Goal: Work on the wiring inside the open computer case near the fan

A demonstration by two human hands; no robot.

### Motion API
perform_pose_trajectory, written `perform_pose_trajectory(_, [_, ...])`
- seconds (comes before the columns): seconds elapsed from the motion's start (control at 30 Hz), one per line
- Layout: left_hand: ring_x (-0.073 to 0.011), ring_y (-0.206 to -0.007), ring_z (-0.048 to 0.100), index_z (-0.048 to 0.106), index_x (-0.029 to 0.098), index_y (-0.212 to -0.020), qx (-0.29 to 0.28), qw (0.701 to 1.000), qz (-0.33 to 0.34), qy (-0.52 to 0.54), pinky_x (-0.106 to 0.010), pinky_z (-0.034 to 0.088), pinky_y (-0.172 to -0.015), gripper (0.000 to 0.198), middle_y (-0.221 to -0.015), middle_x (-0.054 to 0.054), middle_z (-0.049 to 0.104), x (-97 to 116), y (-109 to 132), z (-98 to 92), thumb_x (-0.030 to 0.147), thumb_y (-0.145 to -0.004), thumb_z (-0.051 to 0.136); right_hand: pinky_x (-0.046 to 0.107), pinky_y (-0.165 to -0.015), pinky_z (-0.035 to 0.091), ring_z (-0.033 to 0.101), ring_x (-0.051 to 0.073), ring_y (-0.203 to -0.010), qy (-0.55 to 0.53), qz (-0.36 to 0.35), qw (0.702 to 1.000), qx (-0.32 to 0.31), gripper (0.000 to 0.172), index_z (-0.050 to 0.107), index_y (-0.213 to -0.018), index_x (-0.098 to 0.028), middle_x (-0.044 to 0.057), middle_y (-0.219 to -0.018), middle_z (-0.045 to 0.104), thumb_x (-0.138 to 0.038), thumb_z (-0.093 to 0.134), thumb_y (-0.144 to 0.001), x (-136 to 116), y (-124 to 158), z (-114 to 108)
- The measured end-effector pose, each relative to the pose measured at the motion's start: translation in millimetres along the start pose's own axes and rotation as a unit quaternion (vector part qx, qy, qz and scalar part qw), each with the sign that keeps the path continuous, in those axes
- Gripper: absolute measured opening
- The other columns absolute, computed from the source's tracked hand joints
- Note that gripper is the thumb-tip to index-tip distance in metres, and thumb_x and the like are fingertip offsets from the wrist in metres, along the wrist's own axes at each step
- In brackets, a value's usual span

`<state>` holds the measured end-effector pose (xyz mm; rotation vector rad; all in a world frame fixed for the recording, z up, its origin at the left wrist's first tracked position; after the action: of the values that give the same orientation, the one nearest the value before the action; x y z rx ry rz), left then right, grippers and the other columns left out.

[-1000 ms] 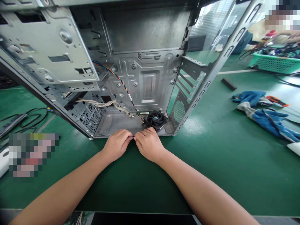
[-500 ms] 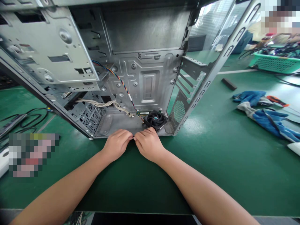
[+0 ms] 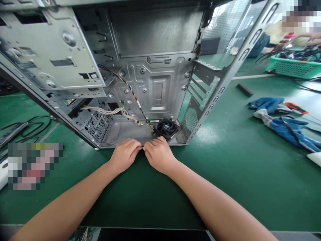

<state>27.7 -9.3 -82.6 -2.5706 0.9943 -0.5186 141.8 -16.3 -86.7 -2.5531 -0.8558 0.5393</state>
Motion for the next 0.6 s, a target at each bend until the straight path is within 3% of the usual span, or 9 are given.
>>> perform_pose_trajectory(0.6, [-0.0172, -0.075, 0.053, 0.060, 0.018, -0.086, -0.018, 0.999, 0.018, -0.045, -0.030, 0.043, -0.072, 0.023, -0.080, -0.003, 0.064, 1.4, -0.6, 2.0, 0.019, -0.097, 0.040, 0.031, -0.074, 0.027, 0.049, 0.015, -0.065, 0.001, -0.002, 1.000, 0.004, 0.024, 0.054, -0.073, -0.018, 0.002, -0.066, 0.059, -0.018, 0.040, -0.093, 0.2, 0.8, 1.0])
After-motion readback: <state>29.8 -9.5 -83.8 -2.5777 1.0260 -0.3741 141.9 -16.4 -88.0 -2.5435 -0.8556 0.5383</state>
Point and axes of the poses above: each hand's wrist, its own y-axis away from the middle knuckle, its own z-axis out of the palm, x = y × z, the point moved 7 cm from there along -y, towards the middle knuckle
